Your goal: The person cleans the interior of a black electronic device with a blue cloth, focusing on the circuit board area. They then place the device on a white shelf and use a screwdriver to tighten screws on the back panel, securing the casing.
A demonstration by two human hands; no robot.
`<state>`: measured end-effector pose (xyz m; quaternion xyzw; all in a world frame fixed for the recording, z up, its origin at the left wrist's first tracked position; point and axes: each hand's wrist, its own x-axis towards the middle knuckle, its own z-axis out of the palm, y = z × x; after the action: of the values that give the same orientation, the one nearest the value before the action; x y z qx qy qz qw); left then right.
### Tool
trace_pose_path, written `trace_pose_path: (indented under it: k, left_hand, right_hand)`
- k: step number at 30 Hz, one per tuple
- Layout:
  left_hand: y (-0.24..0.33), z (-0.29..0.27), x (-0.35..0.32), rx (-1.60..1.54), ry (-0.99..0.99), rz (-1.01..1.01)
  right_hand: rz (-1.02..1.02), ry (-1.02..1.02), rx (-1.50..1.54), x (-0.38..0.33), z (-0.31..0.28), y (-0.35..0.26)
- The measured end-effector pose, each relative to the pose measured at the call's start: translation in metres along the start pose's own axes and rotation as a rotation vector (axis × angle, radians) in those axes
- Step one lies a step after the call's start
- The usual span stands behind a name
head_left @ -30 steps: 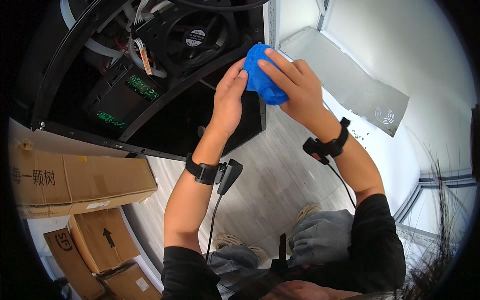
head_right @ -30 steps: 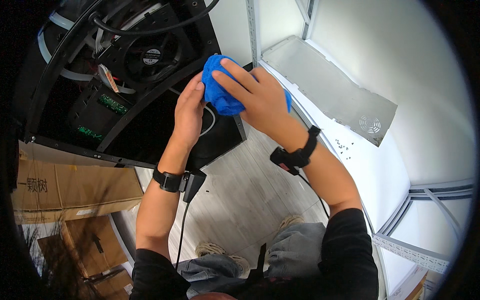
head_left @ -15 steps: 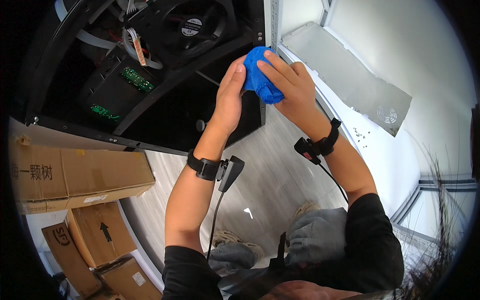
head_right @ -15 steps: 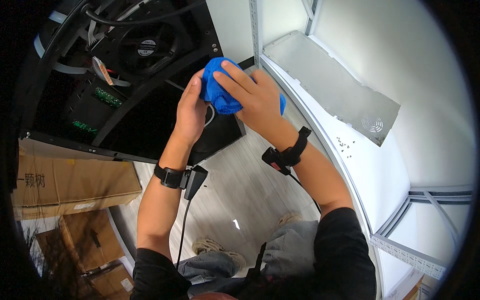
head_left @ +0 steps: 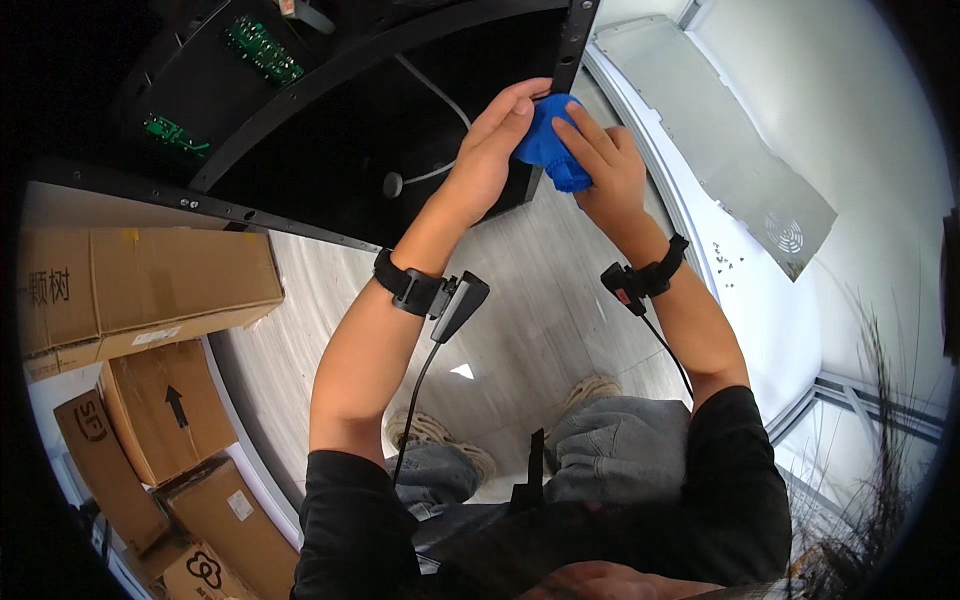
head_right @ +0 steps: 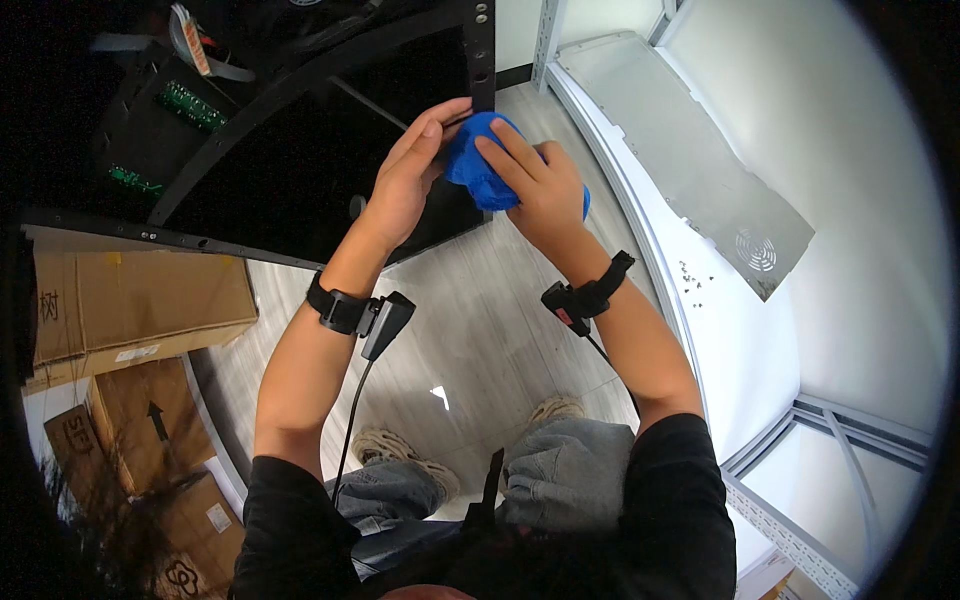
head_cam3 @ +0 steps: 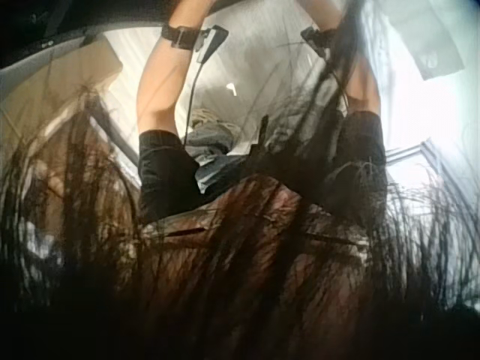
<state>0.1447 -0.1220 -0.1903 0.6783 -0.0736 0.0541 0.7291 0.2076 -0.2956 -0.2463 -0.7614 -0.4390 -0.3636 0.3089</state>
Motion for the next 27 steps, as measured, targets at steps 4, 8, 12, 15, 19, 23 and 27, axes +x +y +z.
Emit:
trace_pose_path:
  k: [4,8,12,15,19,23,27]
  left_hand:
    - [-0.008,-0.002,-0.002,-0.027,0.008,0.042]
    - [-0.026,-0.001,-0.001,-0.107,0.074,0.039]
    - [-0.055,0.000,-0.005,-0.120,0.121,-0.013]
    - [-0.079,-0.006,-0.008,-0.067,0.124,0.029]
    - [-0.124,-0.017,-0.014,-0.070,0.201,-0.076]
    - [-0.155,-0.012,-0.018,0.264,0.186,-0.043]
    - [-0.150,-0.004,-0.014,0.420,0.187,-0.062]
  right_hand:
    - [-0.007,-0.083,0.000,-0.028,0.014,0.006]
    - [0.021,-0.178,-0.006,-0.052,0.024,0.010]
    - [0.036,-0.116,0.018,-0.050,0.024,0.008]
    - [0.019,-0.048,0.042,-0.035,0.018,0.010]
    - [0.063,-0.008,0.034,-0.026,0.009,0.016]
    - [0.054,0.021,-0.010,-0.022,0.008,0.017]
    - [-0.053,0.043,0.049,-0.013,0.003,0.011]
